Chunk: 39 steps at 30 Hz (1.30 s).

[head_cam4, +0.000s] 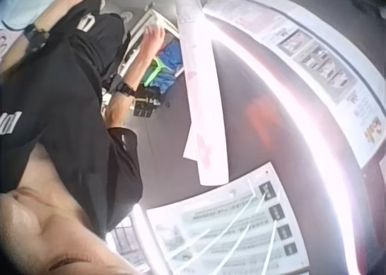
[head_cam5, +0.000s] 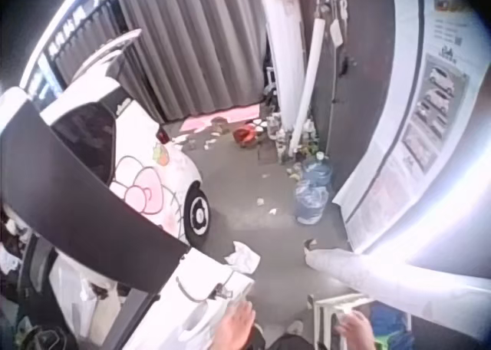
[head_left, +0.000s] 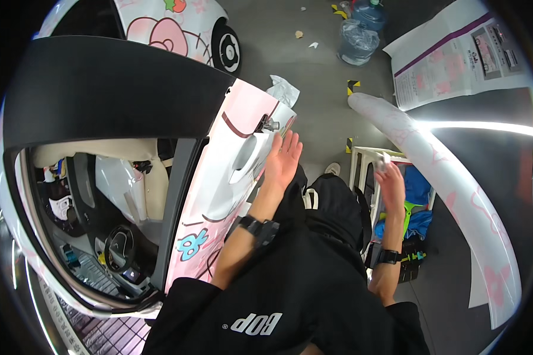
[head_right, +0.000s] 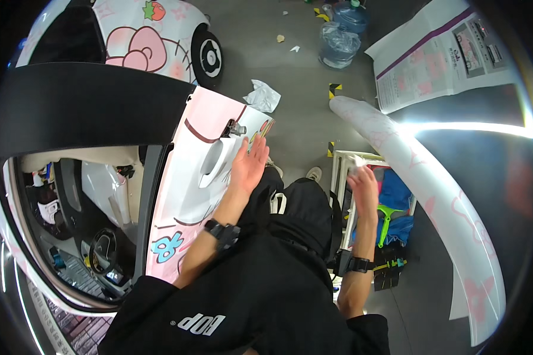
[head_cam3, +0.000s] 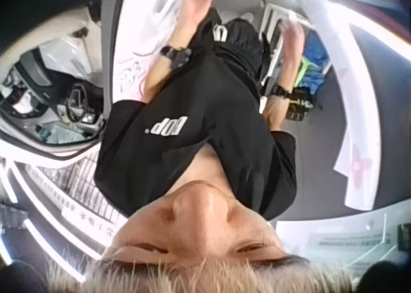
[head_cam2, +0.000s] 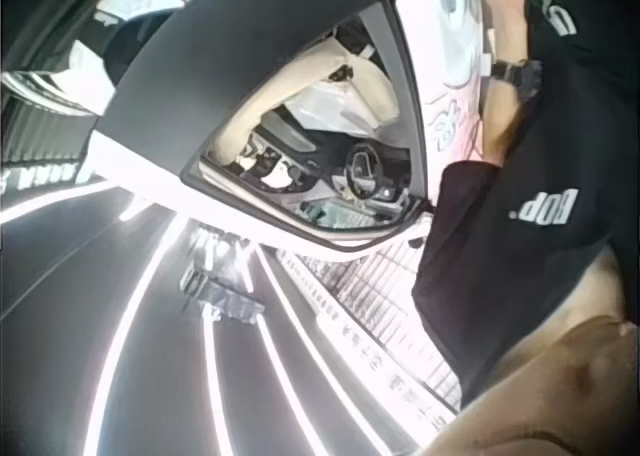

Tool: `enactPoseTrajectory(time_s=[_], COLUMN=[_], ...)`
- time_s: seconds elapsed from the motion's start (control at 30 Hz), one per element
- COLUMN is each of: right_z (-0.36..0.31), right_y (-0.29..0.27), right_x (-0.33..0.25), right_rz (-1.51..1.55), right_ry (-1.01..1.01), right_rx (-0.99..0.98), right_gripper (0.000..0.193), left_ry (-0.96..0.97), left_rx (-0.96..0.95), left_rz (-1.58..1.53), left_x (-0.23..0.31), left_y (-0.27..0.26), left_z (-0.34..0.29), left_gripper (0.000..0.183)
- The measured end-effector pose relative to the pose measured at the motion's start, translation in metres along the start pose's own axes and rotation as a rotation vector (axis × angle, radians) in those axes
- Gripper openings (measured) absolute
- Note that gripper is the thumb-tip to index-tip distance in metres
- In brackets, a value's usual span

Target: The person installs a door handle onto a car door panel by first manually inserting a lock cylinder, tightening a screw with a yellow-handled screwdriver, and then snapping the handle onto the exterior of the door.

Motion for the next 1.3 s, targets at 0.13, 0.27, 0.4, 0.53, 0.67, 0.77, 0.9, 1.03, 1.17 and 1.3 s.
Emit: enactPoseTrajectory(time_s=[0.13, 0.27, 0.4, 0.53, 0.67, 0.77, 0.9, 1.03, 1.17, 1.3], right_z=[-0.037, -0.035, -0.013, 0.004, 0.013, 0.014, 0.012, 0.009, 0.014, 0.013], right_y=[0.173, 0.267, 0.309, 0.330, 0.339, 0.342, 0.355, 0.364, 0.366, 0.369], right_x=[-0.049, -0.050, -0.039, -0.019, -0.002, 0.000, -0.002, -0.001, -0.001, -0.006], right_rz=[-0.193, -0.387, -0.684, -0.792, -0.731, -0.731, -0.872, -0.880, -0.934, -0.906], right_ry=[0.040, -0.024, -0.130, -0.104, -0.033, -0.032, -0.091, -0.110, -0.127, -0.158], right_rx=[-0.272, -0.473, -0.425, -0.435, -0.504, -0.510, -0.546, -0.533, -0.562, -0.593], right_gripper=[0.051, 0.056, 0.055, 0.053, 0.052, 0.052, 0.054, 0.052, 0.051, 0.048], left_ry=[0.085, 0.063, 0.077, 0.060, 0.054, 0.048, 0.045, 0.006, -0.027, -0.089], left_rx=[-0.115, -0.139, 0.133, 0.146, 0.128, 0.112, 0.136, 0.119, 0.112, 0.073], left_rz=[-0.148, -0.174, -0.067, -0.033, -0.052, -0.070, -0.043, -0.036, -0.044, -0.034], left_x=[0.007, 0.009, 0.004, 0.006, 0.006, 0.005, 0.006, 0.006, 0.006, 0.004], left_y=[0.033, 0.015, 0.011, 0.023, 0.021, 0.012, 0.005, 0.004, 0.002, 0.005], left_z=[0.009, 0.027, 0.017, 0.004, 0.004, 0.007, 0.009, 0.008, 0.008, 0.006], left_gripper=[0.035, 0.028, 0.028, 0.025, 0.027, 0.026, 0.023, 0.023, 0.022, 0.022])
Point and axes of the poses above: each hand's wrist, its own z-axis towards the middle knuckle, its own y-axis out of the palm, x = y × z, the point moved 10 cm from there along z, towards the middle knuckle, and after that the axes turned 13 degrees about -z, right-handed, at the moved point
